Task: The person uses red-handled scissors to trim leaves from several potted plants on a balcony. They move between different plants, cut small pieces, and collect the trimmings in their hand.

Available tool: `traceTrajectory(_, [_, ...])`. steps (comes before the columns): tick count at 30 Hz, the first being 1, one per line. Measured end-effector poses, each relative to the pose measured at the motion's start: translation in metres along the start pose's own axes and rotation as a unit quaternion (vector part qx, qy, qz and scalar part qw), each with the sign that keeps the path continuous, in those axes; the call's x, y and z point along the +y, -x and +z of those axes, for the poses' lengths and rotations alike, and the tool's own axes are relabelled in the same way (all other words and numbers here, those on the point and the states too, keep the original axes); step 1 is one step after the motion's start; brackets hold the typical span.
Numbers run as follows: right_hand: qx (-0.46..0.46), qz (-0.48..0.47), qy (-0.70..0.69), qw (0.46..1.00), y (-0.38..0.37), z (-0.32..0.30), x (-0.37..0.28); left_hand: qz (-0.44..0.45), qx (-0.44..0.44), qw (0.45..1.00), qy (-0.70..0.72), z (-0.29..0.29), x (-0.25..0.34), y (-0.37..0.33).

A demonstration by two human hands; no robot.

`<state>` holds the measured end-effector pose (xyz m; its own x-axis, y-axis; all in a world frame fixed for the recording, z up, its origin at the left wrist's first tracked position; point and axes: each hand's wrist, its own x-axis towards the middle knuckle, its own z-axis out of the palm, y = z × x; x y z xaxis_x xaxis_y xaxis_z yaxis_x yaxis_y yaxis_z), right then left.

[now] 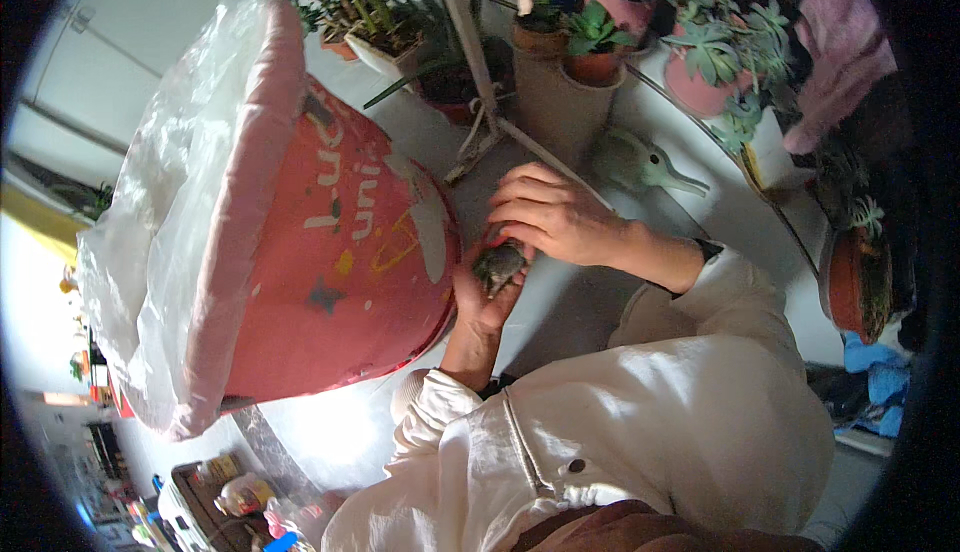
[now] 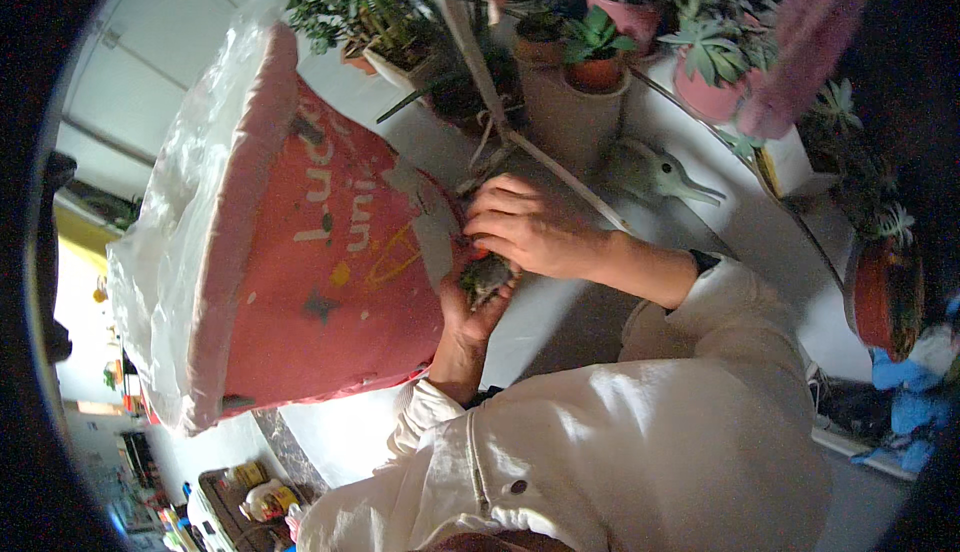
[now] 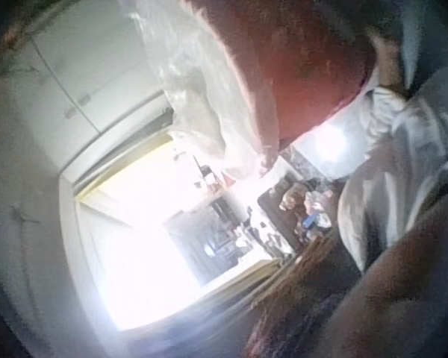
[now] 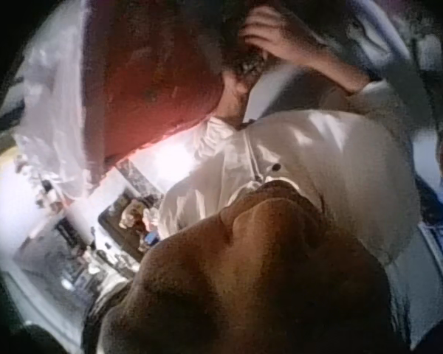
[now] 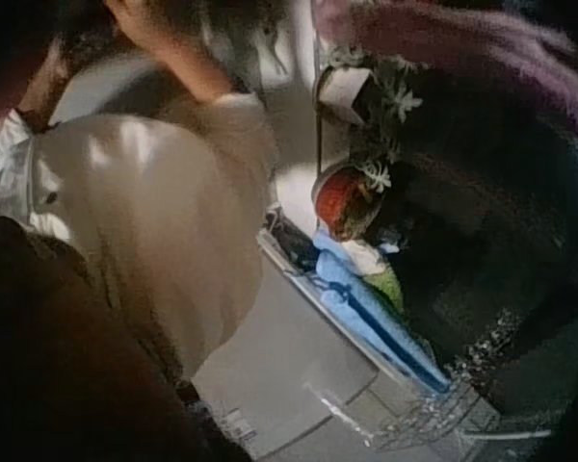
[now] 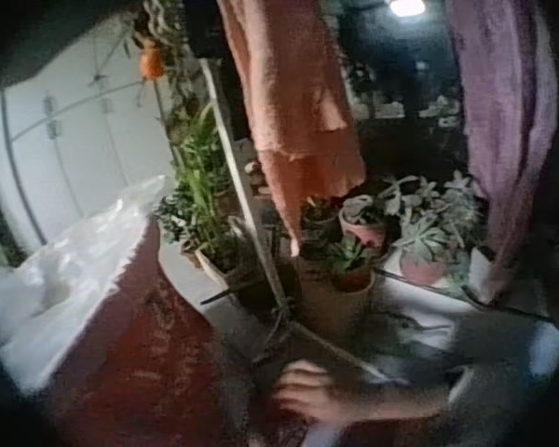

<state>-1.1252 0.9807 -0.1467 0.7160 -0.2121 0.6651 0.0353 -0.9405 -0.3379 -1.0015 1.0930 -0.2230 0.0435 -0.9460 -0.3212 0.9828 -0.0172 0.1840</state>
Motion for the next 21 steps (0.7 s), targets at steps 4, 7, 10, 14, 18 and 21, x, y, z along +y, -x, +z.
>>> traceTrajectory(4, [-0.250,-0.033,0.100,0.962,0.005,-0.006,0.016,-0.100,0.014,0.995,0.020,-0.005,-0.007,-0.005])
traceTrajectory(7, [-0.287,0.142,-0.041,0.946,0.006,-0.002,0.024,-0.093,0.030,0.995,0.023,-0.006,-0.016,-0.008])
traceTrajectory(10, [-0.300,0.197,-0.077,0.930,0.007,-0.003,0.028,-0.120,0.002,0.993,0.006,-0.003,-0.015,-0.009])
traceTrajectory(14, [-0.323,0.170,-0.102,0.925,0.003,-0.008,0.036,-0.125,0.009,0.992,-0.016,0.001,-0.014,-0.005])
traceTrajectory(18, [-0.443,0.202,-0.157,0.859,-0.003,-0.012,0.042,-0.160,-0.009,0.985,-0.056,0.001,-0.012,-0.003])
traceTrajectory(21, [-0.532,0.247,-0.200,0.785,-0.008,-0.014,0.047,-0.187,-0.030,0.979,-0.069,0.000,-0.013,-0.003])
